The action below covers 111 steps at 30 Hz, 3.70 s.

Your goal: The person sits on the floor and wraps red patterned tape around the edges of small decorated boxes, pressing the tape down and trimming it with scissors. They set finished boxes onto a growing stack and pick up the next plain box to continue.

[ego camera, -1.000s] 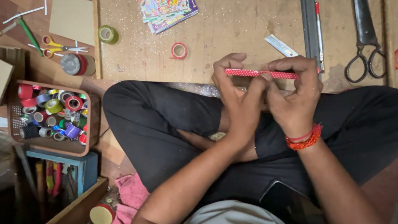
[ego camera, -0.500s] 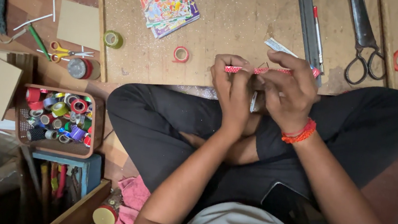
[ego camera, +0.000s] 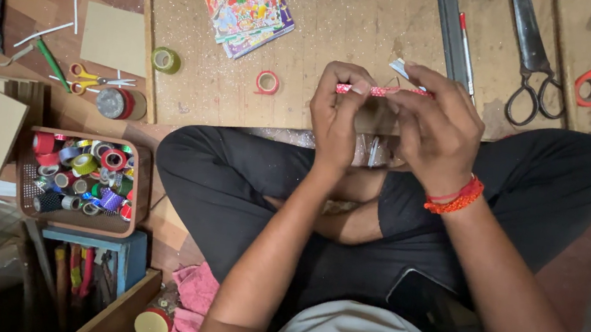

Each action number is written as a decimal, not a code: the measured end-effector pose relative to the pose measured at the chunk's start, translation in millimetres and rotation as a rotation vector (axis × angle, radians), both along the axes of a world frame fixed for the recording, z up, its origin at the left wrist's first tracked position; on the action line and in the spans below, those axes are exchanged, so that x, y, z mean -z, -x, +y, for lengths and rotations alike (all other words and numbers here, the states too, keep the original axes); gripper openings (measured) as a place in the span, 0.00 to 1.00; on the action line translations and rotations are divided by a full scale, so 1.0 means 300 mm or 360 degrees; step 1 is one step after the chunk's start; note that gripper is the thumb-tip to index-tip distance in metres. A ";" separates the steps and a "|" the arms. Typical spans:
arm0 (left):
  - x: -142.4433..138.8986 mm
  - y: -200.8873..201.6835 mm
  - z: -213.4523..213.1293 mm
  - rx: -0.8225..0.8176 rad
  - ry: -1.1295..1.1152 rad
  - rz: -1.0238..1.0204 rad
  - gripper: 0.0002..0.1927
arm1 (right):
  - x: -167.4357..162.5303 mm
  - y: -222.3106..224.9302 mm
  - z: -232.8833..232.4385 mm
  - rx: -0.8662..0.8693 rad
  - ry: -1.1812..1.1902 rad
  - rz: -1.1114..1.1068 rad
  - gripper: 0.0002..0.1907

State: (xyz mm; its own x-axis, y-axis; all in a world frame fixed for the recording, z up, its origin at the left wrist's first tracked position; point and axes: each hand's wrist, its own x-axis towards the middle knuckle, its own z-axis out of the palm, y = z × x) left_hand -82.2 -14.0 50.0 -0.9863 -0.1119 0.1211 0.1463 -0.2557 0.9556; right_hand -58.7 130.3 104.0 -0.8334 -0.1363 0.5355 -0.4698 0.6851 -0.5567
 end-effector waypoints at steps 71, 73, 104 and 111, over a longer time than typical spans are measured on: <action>0.131 0.071 -0.821 -0.1057 0.1629 0.0150 0.15 | 0.328 0.367 0.191 -0.0215 -0.0634 -0.0263 0.15; 0.154 0.044 -0.899 -0.1207 0.1539 0.0125 0.15 | 0.369 0.278 0.308 -0.0157 -0.0749 -0.0228 0.23; 0.205 0.360 -1.388 -0.0980 0.0872 -0.1318 0.11 | 0.485 0.188 0.459 0.0181 -0.0797 -0.0331 0.14; 0.031 0.436 -1.375 -0.1372 0.1312 0.0010 0.05 | 0.457 0.183 0.453 0.0187 -0.0593 -0.0417 0.16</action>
State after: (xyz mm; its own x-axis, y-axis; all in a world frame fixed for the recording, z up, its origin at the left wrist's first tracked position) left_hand -213.0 -426.5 40.8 -0.6233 -0.6235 0.4719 -0.0259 0.6197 0.7844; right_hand -113.7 266.1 -33.1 -0.9553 -0.1758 0.2375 -0.2533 0.9010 -0.3522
